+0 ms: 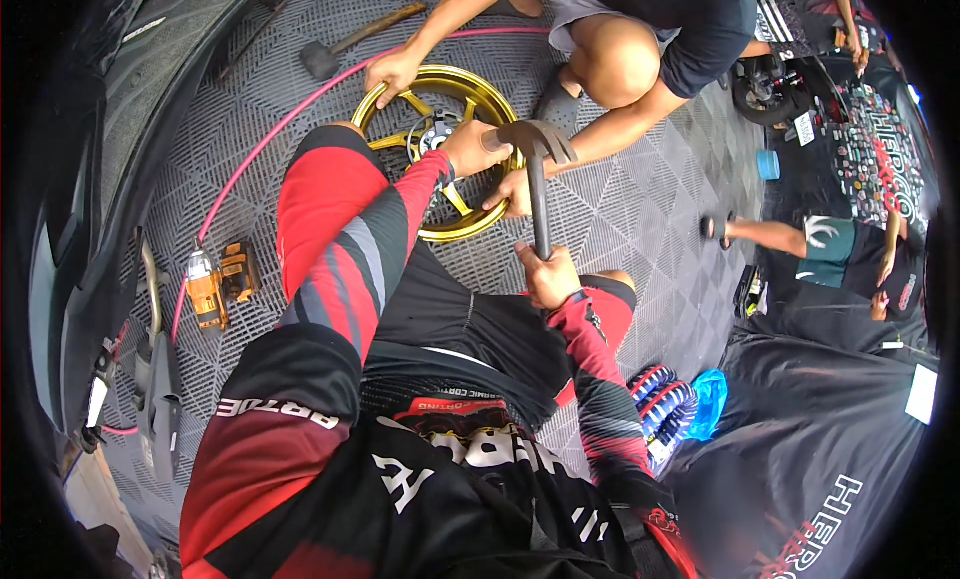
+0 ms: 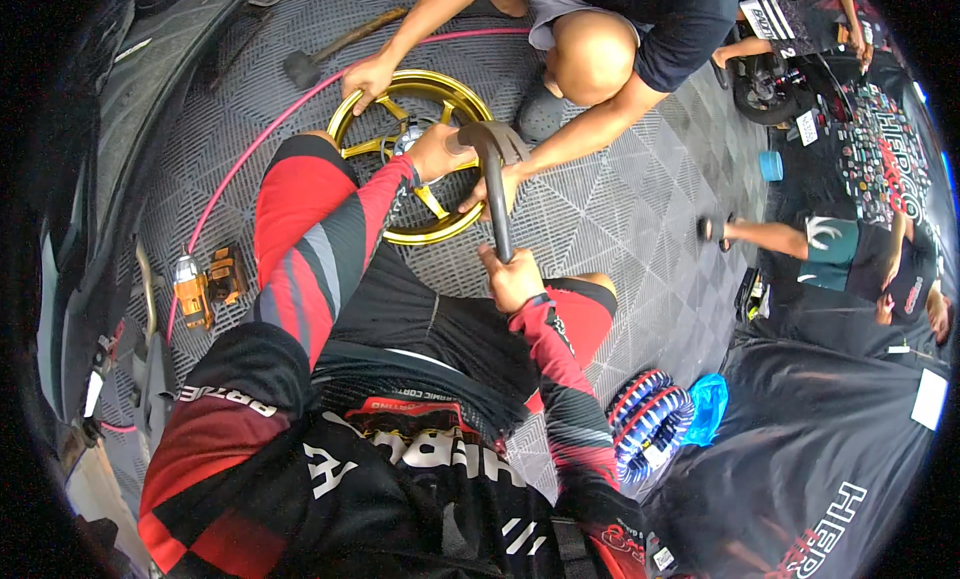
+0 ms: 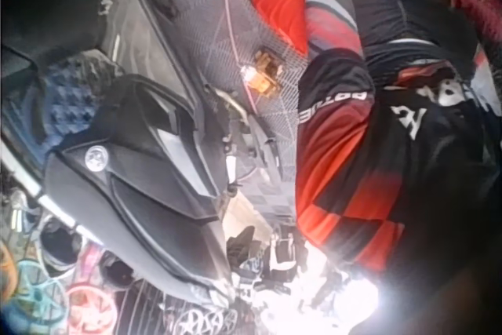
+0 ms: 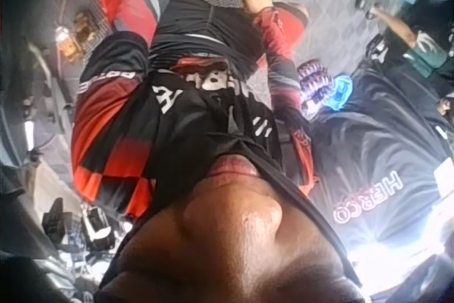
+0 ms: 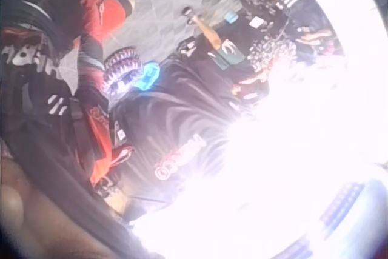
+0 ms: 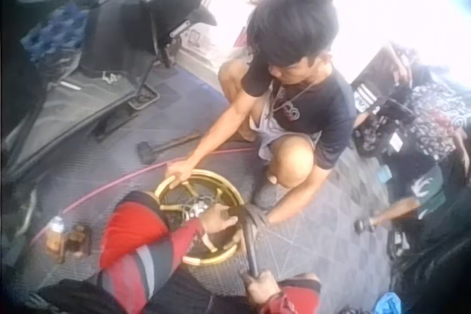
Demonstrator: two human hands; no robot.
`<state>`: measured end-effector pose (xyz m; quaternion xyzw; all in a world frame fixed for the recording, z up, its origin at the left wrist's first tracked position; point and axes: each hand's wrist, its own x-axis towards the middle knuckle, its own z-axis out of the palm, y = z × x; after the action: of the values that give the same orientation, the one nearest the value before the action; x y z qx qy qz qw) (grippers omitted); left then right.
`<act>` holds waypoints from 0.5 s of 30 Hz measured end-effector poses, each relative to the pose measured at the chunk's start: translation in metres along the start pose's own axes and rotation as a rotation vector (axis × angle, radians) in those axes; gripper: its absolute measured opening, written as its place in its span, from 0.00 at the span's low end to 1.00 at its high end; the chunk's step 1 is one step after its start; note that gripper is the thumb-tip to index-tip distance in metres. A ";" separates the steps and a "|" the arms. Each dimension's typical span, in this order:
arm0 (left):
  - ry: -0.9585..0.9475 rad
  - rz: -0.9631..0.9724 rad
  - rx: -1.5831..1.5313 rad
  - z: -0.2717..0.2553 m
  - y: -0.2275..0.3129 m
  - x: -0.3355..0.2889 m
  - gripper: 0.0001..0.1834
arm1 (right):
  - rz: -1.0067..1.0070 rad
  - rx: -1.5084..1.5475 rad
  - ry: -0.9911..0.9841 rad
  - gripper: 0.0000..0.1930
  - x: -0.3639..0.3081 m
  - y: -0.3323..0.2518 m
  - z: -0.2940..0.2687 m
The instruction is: Repair a motorcycle wheel hub by using a hammer and metal rod to seat or remove a component.
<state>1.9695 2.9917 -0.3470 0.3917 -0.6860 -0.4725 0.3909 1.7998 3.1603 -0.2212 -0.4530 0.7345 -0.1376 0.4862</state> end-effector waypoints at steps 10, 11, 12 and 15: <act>-0.652 0.100 -0.305 -0.033 0.023 0.036 0.20 | 0.016 -0.035 -0.021 0.22 -0.004 -0.009 -0.008; -0.687 0.106 -0.232 -0.033 0.025 0.040 0.19 | 0.010 -0.030 -0.011 0.22 -0.002 -0.006 -0.011; -0.618 0.104 -0.218 -0.028 0.025 0.030 0.17 | 0.021 -0.048 -0.023 0.21 0.000 0.000 -0.013; -0.537 -0.074 -0.212 -0.018 0.039 0.023 0.13 | 0.052 -0.037 -0.019 0.20 -0.001 0.006 -0.017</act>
<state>1.9705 2.9744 -0.3017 0.2342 -0.6969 -0.6424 0.2166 1.7823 3.1607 -0.2163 -0.4438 0.7440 -0.1068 0.4880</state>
